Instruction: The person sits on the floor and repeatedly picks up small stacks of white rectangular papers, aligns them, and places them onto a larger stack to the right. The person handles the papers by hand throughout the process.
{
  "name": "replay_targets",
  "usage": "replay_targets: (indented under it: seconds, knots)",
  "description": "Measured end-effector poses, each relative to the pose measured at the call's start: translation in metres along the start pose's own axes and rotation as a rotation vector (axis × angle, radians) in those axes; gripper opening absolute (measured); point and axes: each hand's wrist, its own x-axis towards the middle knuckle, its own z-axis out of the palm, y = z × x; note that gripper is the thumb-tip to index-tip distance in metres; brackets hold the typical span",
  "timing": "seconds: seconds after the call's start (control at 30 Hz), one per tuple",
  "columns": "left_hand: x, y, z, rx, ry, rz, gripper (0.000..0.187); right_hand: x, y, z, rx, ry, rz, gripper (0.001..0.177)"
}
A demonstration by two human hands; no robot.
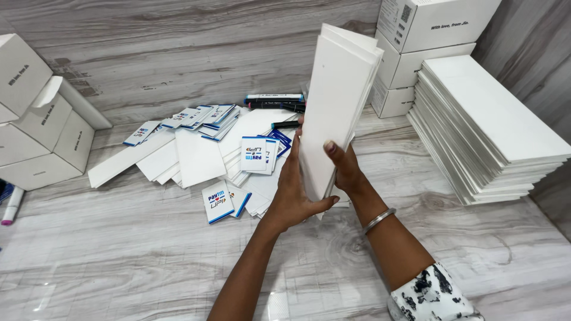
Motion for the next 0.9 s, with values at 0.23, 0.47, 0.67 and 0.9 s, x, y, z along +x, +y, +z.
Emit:
replay_targets:
  seconds: [0.23,0.47,0.67,0.9]
  knots:
    - [-0.007,-0.024,0.001,-0.118,-0.008,0.039,0.153,-0.007,0.016,0.015,-0.288,-0.072,-0.102,0.122]
    - [-0.011,-0.034,0.005,-0.133,-0.027,0.051,0.151,-0.008,0.014,0.005,-0.294,-0.114,-0.059,0.120]
    - [-0.016,-0.033,0.004,-0.149,-0.070,-0.044,0.141,0.008,-0.023,0.012,-0.415,-0.115,-0.133,0.131]
    - [-0.015,-0.028,0.001,-0.132,-0.105,-0.111,0.140,0.042,-0.076,0.017,-0.322,-0.163,-0.298,0.108]
